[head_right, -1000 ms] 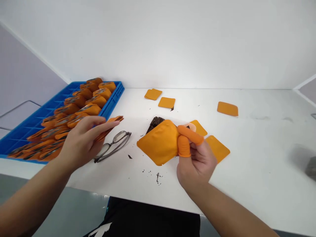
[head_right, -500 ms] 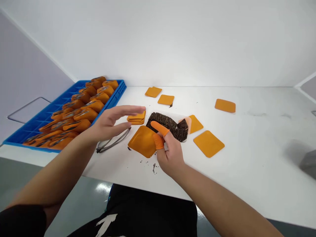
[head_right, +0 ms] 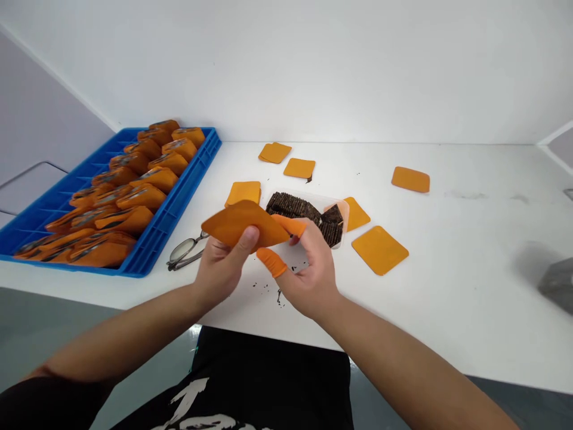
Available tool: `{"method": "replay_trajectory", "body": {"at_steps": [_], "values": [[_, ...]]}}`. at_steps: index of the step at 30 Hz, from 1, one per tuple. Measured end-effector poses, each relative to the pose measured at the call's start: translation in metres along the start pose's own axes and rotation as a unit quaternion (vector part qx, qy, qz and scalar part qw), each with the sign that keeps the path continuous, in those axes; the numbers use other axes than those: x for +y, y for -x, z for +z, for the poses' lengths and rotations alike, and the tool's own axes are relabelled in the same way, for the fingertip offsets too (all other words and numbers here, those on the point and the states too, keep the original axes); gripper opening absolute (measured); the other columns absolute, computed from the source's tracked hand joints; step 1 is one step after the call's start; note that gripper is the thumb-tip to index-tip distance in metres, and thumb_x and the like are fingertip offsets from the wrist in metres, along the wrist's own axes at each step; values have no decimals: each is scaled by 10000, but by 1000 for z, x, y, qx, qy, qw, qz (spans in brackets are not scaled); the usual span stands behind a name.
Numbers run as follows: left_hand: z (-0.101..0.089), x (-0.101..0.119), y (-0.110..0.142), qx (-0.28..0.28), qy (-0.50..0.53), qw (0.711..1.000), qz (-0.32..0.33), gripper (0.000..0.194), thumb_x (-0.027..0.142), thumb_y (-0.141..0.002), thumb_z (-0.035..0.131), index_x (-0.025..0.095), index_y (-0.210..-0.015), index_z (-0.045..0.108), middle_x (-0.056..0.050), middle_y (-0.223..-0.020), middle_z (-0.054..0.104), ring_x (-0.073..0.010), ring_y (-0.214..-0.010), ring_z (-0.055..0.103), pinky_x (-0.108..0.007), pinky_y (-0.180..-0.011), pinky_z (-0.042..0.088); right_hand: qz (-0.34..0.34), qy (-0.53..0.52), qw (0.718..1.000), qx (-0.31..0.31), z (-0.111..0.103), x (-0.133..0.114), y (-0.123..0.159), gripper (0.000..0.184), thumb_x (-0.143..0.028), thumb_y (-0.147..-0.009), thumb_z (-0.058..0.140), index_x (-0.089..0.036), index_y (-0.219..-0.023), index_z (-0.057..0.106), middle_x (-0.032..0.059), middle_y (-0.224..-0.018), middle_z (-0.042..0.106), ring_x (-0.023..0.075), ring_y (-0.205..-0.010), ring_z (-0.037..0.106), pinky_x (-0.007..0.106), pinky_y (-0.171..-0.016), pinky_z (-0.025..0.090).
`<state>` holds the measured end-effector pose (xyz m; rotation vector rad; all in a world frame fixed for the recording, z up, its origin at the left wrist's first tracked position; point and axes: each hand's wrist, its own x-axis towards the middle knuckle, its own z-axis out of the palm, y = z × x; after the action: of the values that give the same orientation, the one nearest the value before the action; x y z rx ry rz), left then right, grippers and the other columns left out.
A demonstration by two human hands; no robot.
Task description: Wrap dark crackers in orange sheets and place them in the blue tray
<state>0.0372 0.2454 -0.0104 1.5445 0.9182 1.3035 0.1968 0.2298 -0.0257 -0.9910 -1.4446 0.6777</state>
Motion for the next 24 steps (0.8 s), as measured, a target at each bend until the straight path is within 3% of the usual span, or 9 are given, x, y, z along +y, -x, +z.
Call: {"method": "replay_trajectory", "body": {"at_steps": [2,6,9,12,14,16,19,23,24], "values": [[3,-10,8,0,-2,1000,-7,264,443,-1063,581,222,-1078,725,-56,-1016,760,-203,-1008,736,-386,-965,623,20,7,1000,7,2,2,1,208,-305,-970,707,-253,-1170,732,26,-987,723,163,-861,646,352,-776,575],[-4,-20,18,-4,-17,1000,13,169,344,-1048,610,210,-1071,712,-57,-974,696,-201,-947,687,-389,-962,605,17,30,999,12,-2,-2,-4,89,-269,-983,708,-235,-1034,772,-9,-853,723,123,-745,623,288,-682,546],[-13,-13,24,39,3,994,101,151,325,-1009,666,279,-1153,666,-17,-972,675,-156,-877,663,-298,-821,595,-22,58,997,-39,-12,-10,-14,58,-231,-966,726,-240,-971,784,-28,-787,703,110,-706,600,267,-642,505],[-23,-1,28,44,-37,986,157,236,182,-930,742,256,-1146,685,-21,-966,708,-130,-827,675,-246,-759,581,-71,76,987,-123,-26,-15,-26,59,-203,-953,732,-229,-954,785,-27,-775,714,102,-686,612,255,-602,479],[-28,5,28,18,-75,991,108,346,112,-896,766,232,-1214,702,-17,-889,724,-116,-765,680,-219,-736,588,-98,83,979,-159,-34,-16,-32,63,-194,-946,738,-225,-966,788,-21,-777,716,104,-699,616,257,-597,470],[-31,9,25,-6,-56,998,23,498,123,-882,801,231,-1346,656,20,-772,707,-109,-692,697,-204,-709,610,-109,83,979,-152,-39,-16,-34,92,-192,-945,744,-239,-1006,793,-22,-767,694,108,-701,600,273,-607,460],[-28,9,17,-8,62,996,-63,538,168,-907,807,244,-1401,607,73,-678,677,-97,-577,726,-190,-649,638,-70,32,993,-91,-38,-15,-27,261,-235,-923,785,-298,-1177,785,-19,-778,624,140,-735,578,322,-654,470],[-16,4,7,69,197,978,7,83,175,-975,732,220,-1007,669,95,-710,669,-38,-476,683,-103,-506,570,60,-41,995,-64,-26,-14,-16,465,-279,-909,807,-371,-1356,720,-19,-801,595,149,-748,575,329,-659,508],[-14,2,6,77,208,974,32,129,174,-983,719,202,-900,624,95,-712,669,-40,-487,692,-100,-501,568,96,-51,992,-58,-23,-13,-15,448,-296,-918,799,-380,-1352,724,-22,-792,590,134,-715,563,310,-629,505]]}}
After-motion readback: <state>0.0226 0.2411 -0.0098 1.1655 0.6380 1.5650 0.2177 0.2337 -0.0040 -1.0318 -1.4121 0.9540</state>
